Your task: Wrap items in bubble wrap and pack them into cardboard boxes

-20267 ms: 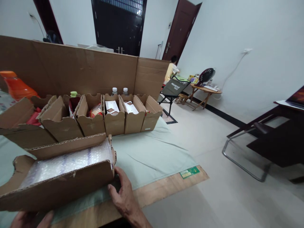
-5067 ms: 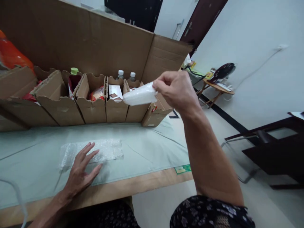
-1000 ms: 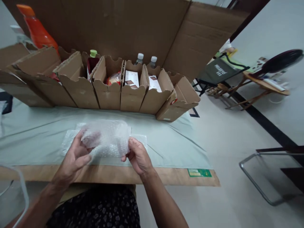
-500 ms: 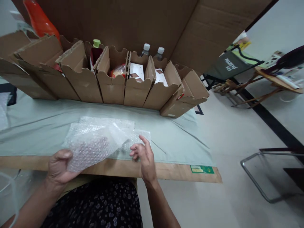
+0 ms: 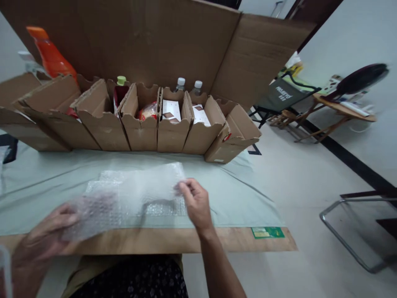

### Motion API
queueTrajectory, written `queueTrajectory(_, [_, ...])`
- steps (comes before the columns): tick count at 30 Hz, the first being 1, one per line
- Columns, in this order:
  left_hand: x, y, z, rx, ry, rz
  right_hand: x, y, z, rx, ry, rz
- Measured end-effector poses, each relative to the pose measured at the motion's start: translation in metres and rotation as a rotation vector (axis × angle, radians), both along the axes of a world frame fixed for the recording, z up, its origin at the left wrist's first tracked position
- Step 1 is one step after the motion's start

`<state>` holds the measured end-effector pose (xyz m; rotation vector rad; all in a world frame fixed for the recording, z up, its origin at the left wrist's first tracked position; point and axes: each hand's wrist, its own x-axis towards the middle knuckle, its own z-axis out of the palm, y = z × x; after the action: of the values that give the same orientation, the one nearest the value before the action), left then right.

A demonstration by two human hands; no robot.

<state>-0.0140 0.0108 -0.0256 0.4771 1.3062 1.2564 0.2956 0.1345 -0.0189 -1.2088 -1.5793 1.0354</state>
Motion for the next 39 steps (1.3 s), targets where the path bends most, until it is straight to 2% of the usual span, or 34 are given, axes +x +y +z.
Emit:
queueTrajectory(3, [-0.035, 0.031, 0.008, 0.022, 0.533, 0.059, 0.024, 0.029, -0.003, 0.027, -0.126, -0.136])
queueTrajectory(5, [-0.045, 0.054, 0.002, 0.03, 0.818, 0.066, 0.026, 0.046, -0.013, 0.047, -0.301, -0.177])
queueTrajectory(7, [-0.046, 0.071, -0.009, -0.033, 1.086, -0.009, 0.023, 0.057, -0.026, 0.056, -0.412, -0.197])
queueTrajectory(9, [-0.04, 0.076, -0.02, -0.095, 1.386, -0.087, 0.021, 0.06, -0.035, 0.08, -0.471, -0.219])
queueTrajectory(10, [-0.037, 0.075, -0.024, -0.103, 1.532, -0.081, 0.023, 0.059, -0.038, 0.108, -0.524, -0.238])
queueTrajectory(11, [-0.033, 0.073, -0.026, -0.076, 1.654, -0.038, 0.026, 0.057, -0.039, 0.15, -0.593, -0.259])
queueTrajectory(13, [-0.023, 0.065, -0.028, 0.083, 1.809, 0.097, 0.034, 0.053, -0.033, 0.28, -0.741, -0.292])
queueTrajectory(15, [-0.008, 0.057, -0.029, 0.331, 1.855, 0.133, 0.04, 0.053, -0.017, 0.452, -0.813, -0.271])
queueTrajectory(17, [0.01, 0.052, -0.034, 0.572, 1.826, 0.005, 0.035, 0.058, 0.011, 0.598, -0.76, -0.168])
queueTrajectory(18, [0.02, 0.051, -0.038, 0.643, 1.802, -0.084, 0.028, 0.064, 0.029, 0.656, -0.722, -0.103])
queueTrajectory(21, [0.041, 0.051, -0.055, 0.688, 1.76, -0.282, -0.011, 0.094, 0.092, 0.757, -0.676, 0.075])
queueTrajectory(24, [0.046, 0.051, -0.07, 0.682, 1.761, -0.31, -0.068, 0.14, 0.15, 0.743, -0.831, 0.193])
queueTrajectory(26, [0.045, 0.051, -0.075, 0.701, 1.76, -0.294, -0.108, 0.171, 0.173, 0.683, -1.036, 0.294])
queueTrajectory(27, [0.044, 0.051, -0.076, 0.711, 1.757, -0.29, -0.127, 0.184, 0.179, 0.651, -1.137, 0.352])
queueTrajectory(29, [0.043, 0.05, -0.077, 0.715, 1.752, -0.284, -0.161, 0.205, 0.18, 0.551, -1.332, 0.54])
queueTrajectory(31, [0.043, 0.05, -0.078, 0.709, 1.748, -0.276, -0.188, 0.215, 0.169, 0.439, -1.487, 0.722])
queueTrajectory(32, [0.044, 0.05, -0.078, 0.703, 1.746, -0.276, -0.198, 0.218, 0.161, 0.404, -1.539, 0.766])
queueTrajectory(36, [0.046, 0.05, -0.079, 0.671, 1.723, -0.28, -0.217, 0.221, 0.132, 0.408, -1.577, 0.696])
queueTrajectory(39, [0.047, 0.05, -0.078, 0.637, 1.703, -0.284, -0.215, 0.223, 0.125, 0.429, -1.521, 0.642])
